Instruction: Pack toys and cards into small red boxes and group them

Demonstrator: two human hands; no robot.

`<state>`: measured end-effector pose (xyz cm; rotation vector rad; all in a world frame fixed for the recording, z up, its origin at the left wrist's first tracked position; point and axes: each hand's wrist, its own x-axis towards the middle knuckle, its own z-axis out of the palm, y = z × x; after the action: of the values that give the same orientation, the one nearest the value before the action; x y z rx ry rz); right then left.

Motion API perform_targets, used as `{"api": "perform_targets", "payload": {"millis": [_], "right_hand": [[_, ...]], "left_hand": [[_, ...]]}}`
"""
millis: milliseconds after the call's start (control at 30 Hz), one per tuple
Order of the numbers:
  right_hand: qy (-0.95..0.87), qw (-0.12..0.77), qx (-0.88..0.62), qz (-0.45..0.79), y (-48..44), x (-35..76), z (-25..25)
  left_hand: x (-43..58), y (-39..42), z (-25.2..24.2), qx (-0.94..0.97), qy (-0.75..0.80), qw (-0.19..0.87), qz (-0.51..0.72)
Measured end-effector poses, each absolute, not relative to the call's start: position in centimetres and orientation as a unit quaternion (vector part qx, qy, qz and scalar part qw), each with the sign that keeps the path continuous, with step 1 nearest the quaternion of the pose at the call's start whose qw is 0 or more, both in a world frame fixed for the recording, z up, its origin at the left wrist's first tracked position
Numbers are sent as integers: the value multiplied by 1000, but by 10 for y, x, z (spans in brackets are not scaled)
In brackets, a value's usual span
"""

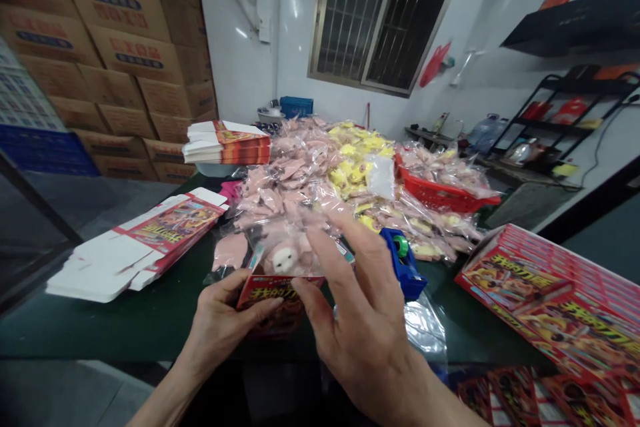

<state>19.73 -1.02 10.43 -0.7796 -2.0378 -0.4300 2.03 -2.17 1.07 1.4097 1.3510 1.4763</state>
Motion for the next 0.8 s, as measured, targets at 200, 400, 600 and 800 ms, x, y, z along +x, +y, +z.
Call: {"api": "perform_targets", "payload": {"millis": [200, 400, 600, 800], "right_hand": [[-886, 339, -248, -198, 8, 194, 117], [-876, 292, -303, -237, -1, 191, 100], [-943, 170, -263, -112, -4, 179, 105], [-938, 154, -305, 49, 1, 166, 90]], "left_hand": [[21, -24, 8, 525, 519, 357, 571], [19, -25, 3, 489, 504, 395, 592], [16, -25, -2, 549, 510, 316, 582], [16, -22, -2, 550, 486, 338, 589]]}}
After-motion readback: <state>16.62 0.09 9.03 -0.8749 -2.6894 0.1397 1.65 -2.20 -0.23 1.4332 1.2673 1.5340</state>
